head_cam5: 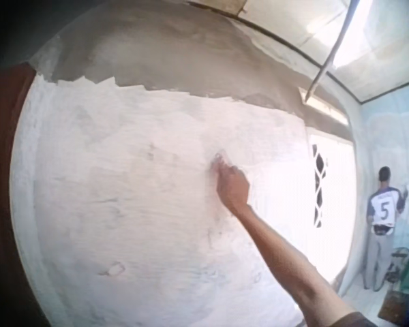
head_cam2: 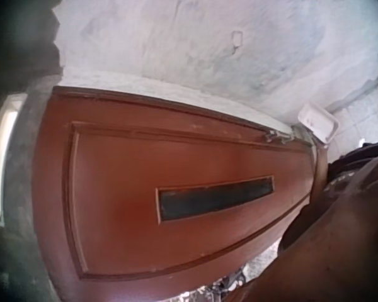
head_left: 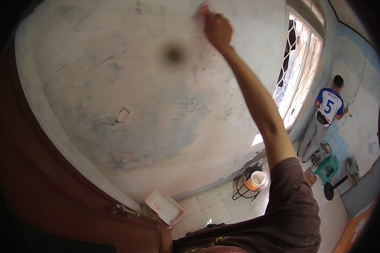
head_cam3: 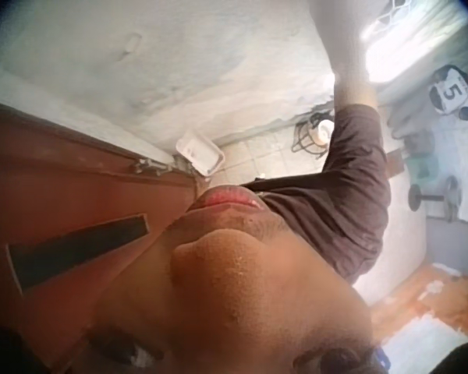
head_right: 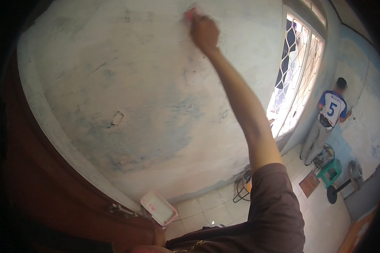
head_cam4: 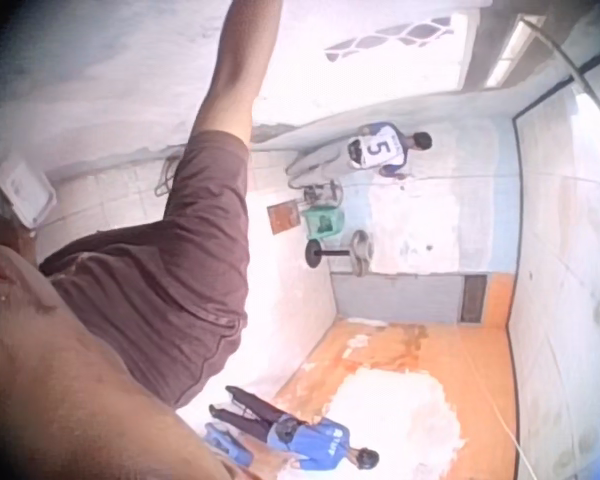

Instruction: The person applies plaster to a wall using a scraper, repeatedly dipping the scraper into a container and spreading the material across the surface.

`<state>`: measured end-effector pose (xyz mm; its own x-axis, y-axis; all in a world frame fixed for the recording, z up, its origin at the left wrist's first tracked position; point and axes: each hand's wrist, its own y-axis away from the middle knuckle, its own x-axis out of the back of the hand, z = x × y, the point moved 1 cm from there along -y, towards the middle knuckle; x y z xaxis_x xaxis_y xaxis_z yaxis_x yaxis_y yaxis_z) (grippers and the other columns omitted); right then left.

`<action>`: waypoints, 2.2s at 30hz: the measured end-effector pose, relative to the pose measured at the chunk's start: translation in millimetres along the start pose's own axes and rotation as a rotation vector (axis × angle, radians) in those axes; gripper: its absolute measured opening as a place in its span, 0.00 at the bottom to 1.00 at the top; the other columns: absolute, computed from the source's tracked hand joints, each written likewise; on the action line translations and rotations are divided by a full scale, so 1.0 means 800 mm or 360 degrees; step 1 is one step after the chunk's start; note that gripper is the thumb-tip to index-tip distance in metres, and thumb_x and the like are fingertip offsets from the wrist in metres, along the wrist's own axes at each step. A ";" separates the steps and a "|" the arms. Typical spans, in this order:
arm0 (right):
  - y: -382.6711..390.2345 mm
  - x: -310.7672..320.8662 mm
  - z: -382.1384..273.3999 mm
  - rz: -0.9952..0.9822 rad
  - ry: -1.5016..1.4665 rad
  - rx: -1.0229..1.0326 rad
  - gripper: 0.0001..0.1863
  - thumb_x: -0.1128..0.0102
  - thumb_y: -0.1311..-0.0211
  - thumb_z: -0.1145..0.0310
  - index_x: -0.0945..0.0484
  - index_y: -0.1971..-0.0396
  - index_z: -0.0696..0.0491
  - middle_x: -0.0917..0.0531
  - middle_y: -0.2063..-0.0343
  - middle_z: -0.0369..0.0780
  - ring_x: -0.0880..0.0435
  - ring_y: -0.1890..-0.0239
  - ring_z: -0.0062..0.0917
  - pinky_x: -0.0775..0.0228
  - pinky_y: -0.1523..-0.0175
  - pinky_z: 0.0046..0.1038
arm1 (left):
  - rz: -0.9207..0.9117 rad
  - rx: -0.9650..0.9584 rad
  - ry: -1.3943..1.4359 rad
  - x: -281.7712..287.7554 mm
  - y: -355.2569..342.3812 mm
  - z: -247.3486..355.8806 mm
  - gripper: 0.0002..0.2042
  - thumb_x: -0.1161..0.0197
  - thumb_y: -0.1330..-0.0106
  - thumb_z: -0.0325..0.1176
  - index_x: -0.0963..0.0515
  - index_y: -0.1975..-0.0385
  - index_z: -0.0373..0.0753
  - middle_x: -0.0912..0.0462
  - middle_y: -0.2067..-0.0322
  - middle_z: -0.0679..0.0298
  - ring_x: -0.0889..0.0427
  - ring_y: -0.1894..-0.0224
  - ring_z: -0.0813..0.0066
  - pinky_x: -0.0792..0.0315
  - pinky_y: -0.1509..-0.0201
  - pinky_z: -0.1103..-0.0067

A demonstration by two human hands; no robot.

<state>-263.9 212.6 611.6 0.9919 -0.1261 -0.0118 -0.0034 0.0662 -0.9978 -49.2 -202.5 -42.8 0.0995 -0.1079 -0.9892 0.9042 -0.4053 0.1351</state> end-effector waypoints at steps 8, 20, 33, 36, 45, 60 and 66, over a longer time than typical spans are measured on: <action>0.277 0.000 -0.194 -0.0567 -0.0236 0.0760 0.30 0.40 0.42 0.72 0.27 0.37 0.59 0.20 0.45 0.51 0.20 0.45 0.39 0.25 0.43 0.40 | 0.0056 0.0000 0.0060 0.011 -0.010 -0.003 0.34 0.47 0.27 0.62 0.28 0.37 0.36 0.18 0.47 0.46 0.14 0.57 0.46 0.15 0.62 0.53; 0.053 0.028 -0.005 -0.0120 0.0159 -0.0309 0.14 0.39 0.36 0.66 0.16 0.53 0.54 0.15 0.65 0.48 0.15 0.65 0.42 0.23 0.64 0.43 | -0.0074 -0.0030 -0.0004 -0.020 0.061 -0.014 0.32 0.45 0.29 0.65 0.30 0.33 0.50 0.22 0.39 0.63 0.20 0.40 0.58 0.23 0.38 0.54; 0.269 0.028 -0.184 -0.0737 -0.0533 0.0306 0.19 0.40 0.37 0.72 0.17 0.46 0.49 0.12 0.56 0.40 0.14 0.59 0.34 0.18 0.61 0.35 | 0.0024 -0.0051 0.0018 0.054 0.062 -0.008 0.33 0.44 0.30 0.65 0.30 0.34 0.47 0.22 0.39 0.59 0.20 0.41 0.52 0.23 0.39 0.50; 0.133 0.037 -0.082 -0.0010 -0.0318 0.0043 0.12 0.39 0.35 0.69 0.15 0.53 0.47 0.12 0.58 0.39 0.14 0.59 0.37 0.20 0.57 0.36 | -0.0092 -0.0070 0.0176 0.022 0.083 -0.009 0.32 0.43 0.30 0.63 0.29 0.35 0.47 0.22 0.39 0.58 0.21 0.40 0.51 0.24 0.38 0.49; 0.201 -0.026 -0.116 -0.0196 0.0129 0.0774 0.27 0.45 0.38 0.73 0.26 0.38 0.62 0.19 0.48 0.55 0.18 0.49 0.47 0.20 0.48 0.38 | -0.0134 -0.0155 0.0118 0.036 0.049 -0.008 0.30 0.45 0.28 0.61 0.30 0.35 0.46 0.21 0.41 0.57 0.18 0.43 0.50 0.19 0.43 0.50; 0.018 0.042 -0.002 0.0374 0.0078 0.0347 0.12 0.43 0.38 0.75 0.18 0.56 0.51 0.15 0.62 0.41 0.16 0.65 0.39 0.23 0.64 0.39 | -0.0105 -0.0393 -0.0153 -0.005 0.079 -0.040 0.35 0.44 0.30 0.65 0.33 0.31 0.48 0.25 0.35 0.62 0.23 0.37 0.56 0.26 0.34 0.52; 0.260 -0.010 -0.025 -0.0709 -0.0156 0.0496 0.28 0.47 0.39 0.74 0.30 0.37 0.66 0.28 0.38 0.59 0.28 0.36 0.55 0.34 0.30 0.45 | -0.0263 -0.0284 0.0047 0.022 0.045 -0.038 0.35 0.45 0.30 0.65 0.32 0.32 0.47 0.23 0.37 0.61 0.22 0.38 0.56 0.25 0.35 0.56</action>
<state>-274.7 207.4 402.9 0.8960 -0.1169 0.4283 0.4423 0.3191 -0.8382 -2.5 -191.1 -57.1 -0.0463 -0.0257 -0.9986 0.9679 -0.2483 -0.0385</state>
